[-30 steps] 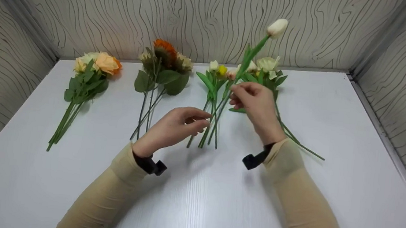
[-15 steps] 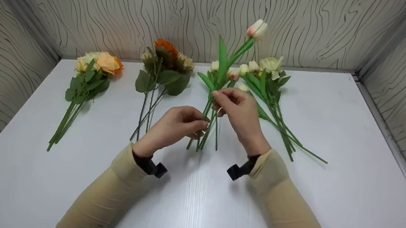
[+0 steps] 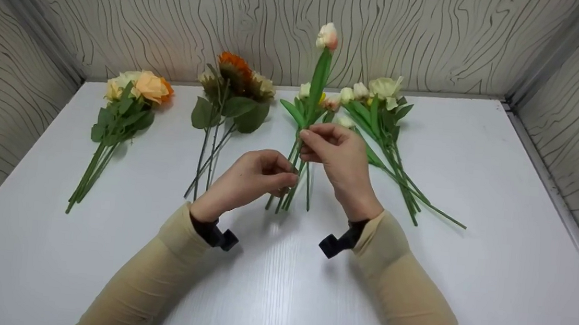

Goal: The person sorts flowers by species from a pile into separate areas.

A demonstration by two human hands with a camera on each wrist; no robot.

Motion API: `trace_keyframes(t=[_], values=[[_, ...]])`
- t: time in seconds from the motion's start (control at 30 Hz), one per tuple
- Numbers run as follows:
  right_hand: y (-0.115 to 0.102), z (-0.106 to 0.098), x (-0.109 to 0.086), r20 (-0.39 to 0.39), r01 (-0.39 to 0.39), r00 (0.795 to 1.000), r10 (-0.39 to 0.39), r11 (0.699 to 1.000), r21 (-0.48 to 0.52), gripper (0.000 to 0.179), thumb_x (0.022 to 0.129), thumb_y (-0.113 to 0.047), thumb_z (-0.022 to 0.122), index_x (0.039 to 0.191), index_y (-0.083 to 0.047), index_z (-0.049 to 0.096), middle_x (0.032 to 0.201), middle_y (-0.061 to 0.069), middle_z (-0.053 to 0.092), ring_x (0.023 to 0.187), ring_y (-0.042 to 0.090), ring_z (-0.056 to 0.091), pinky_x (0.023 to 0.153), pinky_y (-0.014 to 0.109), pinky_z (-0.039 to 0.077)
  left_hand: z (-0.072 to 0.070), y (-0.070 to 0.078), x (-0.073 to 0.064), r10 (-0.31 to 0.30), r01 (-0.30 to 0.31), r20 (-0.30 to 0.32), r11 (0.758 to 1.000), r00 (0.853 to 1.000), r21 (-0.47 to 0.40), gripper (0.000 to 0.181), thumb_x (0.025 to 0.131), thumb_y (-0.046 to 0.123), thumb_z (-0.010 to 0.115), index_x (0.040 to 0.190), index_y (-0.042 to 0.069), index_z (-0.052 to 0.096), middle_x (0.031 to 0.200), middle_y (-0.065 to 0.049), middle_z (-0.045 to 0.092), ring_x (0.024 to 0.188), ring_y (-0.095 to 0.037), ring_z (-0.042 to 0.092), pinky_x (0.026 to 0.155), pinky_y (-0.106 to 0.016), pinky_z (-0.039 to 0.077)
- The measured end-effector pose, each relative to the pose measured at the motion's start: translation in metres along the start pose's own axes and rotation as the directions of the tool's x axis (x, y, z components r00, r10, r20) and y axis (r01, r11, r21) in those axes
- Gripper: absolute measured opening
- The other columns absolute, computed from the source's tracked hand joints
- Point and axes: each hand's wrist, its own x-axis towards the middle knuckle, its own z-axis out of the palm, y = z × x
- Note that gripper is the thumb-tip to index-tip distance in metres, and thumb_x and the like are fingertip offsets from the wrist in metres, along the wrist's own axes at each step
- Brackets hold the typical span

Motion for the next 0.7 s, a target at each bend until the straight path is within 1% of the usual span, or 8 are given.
trace_keyframes(t=[0.13,0.23,0.37,0.57,0.7], values=[[-0.0003,-0.0020,0.0003,-0.030,-0.015,0.999,0.016,1.000,0.024,0.035,0.090,-0.015,0.081,0.114,0.008,0.068,0.099,0.016,0.070,0.084,0.024,0.072,0.077,0.035,0.062,-0.0010,0.0009,0.0002,-0.028,0.026,0.048,0.999,0.998,0.025,0.009,0.101,0.020,0.069,0.107,0.015,0.072,0.098,-0.005,0.074,0.079,-0.013,0.068,0.074,-0.032,0.059],[-0.0001,-0.0026,-0.0001,-0.036,-0.027,0.999,0.028,0.999,0.033,0.036,0.090,-0.015,0.081,0.114,0.008,0.068,0.101,0.016,0.070,0.084,0.024,0.072,0.077,0.036,0.062,-0.0010,0.0006,0.0009,-0.045,0.042,0.051,0.998,0.998,0.050,0.010,0.101,0.021,0.068,0.108,0.015,0.072,0.097,-0.004,0.073,0.078,-0.013,0.067,0.069,-0.028,0.056],[0.0001,-0.0025,-0.0003,-0.030,-0.032,0.999,0.033,0.999,0.029,0.036,0.091,-0.015,0.080,0.115,0.008,0.068,0.102,0.017,0.069,0.083,0.025,0.073,0.078,0.036,0.061,-0.0004,-0.0003,0.0018,-0.044,0.042,0.041,0.998,0.998,0.057,0.008,0.101,0.020,0.069,0.106,0.015,0.072,0.090,0.000,0.071,0.076,-0.013,0.068,0.065,-0.027,0.054],[0.0001,-0.0013,0.0001,-0.015,-0.028,0.999,0.029,0.999,0.030,0.036,0.091,-0.016,0.080,0.116,0.008,0.068,0.103,0.017,0.070,0.085,0.025,0.072,0.079,0.036,0.061,-0.0007,-0.0009,0.0008,-0.036,0.035,0.037,0.999,0.999,0.036,0.005,0.100,0.019,0.069,0.103,0.016,0.071,0.089,-0.002,0.072,0.075,-0.014,0.068,0.063,-0.027,0.054],[0.0002,-0.0006,0.0000,-0.015,-0.033,0.999,0.033,0.999,0.023,0.037,0.091,-0.016,0.080,0.116,0.008,0.068,0.104,0.017,0.070,0.086,0.025,0.072,0.079,0.035,0.061,-0.0007,-0.0008,-0.0001,-0.027,0.025,0.032,0.999,0.999,0.044,0.004,0.100,0.019,0.069,0.102,0.016,0.071,0.088,-0.003,0.072,0.073,-0.013,0.067,0.059,-0.027,0.051]])
